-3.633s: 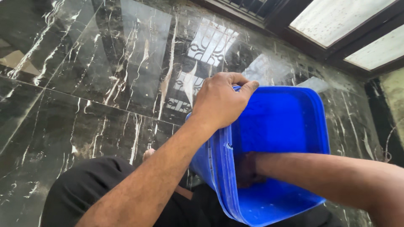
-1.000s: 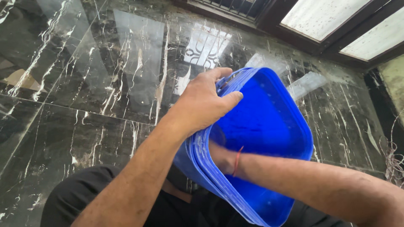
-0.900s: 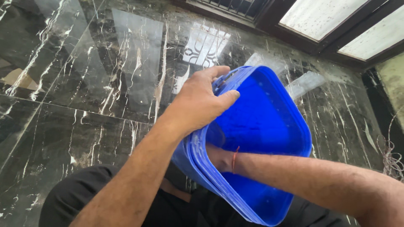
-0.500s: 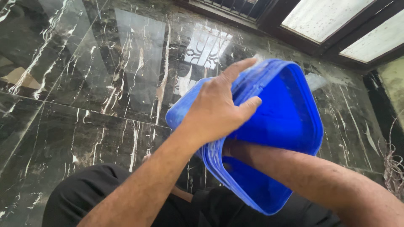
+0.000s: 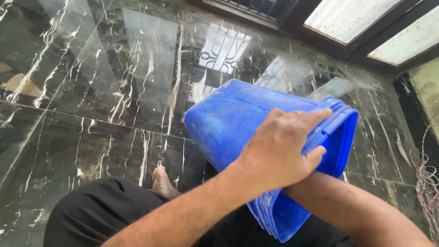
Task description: The person sits on a tiled floor and scrubs the inside of a blue plastic bucket with a cloth. They then wipe the outside of the bucket with the same cloth.
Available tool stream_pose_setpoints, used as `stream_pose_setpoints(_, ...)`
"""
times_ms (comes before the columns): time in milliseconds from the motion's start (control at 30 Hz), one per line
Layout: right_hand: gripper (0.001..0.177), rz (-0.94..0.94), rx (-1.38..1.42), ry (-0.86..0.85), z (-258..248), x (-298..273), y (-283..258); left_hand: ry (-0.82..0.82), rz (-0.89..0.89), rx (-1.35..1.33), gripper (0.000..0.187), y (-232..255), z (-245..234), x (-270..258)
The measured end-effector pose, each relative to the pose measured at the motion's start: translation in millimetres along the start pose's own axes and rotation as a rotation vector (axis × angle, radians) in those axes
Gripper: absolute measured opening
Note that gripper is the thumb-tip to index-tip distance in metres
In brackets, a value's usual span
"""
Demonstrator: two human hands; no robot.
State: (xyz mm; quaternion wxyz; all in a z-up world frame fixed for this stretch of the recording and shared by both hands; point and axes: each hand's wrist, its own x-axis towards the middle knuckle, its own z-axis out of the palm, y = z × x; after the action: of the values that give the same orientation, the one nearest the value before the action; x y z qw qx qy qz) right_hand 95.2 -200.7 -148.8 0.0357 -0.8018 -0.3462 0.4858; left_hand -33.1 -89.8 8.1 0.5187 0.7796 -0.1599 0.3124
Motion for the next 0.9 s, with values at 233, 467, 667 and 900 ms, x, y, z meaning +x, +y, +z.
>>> stream_pose_setpoints(233,0.04,0.01,-0.001,-0.02,0,-14,6,-0.037,-0.096,0.018,0.052,-11,-6,2)
stream_pose_setpoints(467,0.039,0.044,0.09,-0.012,3,-11,33,-0.102,-0.131,0.027,0.051,-6,7,3)
stream_pose_setpoints(667,0.038,0.045,0.164,-0.009,9,-12,23,-0.084,-0.104,0.059,0.051,-7,6,7)
stream_pose_setpoints(900,0.037,0.002,0.404,0.094,12,-24,-28,0.017,-0.199,-0.007,0.051,-31,-39,24)
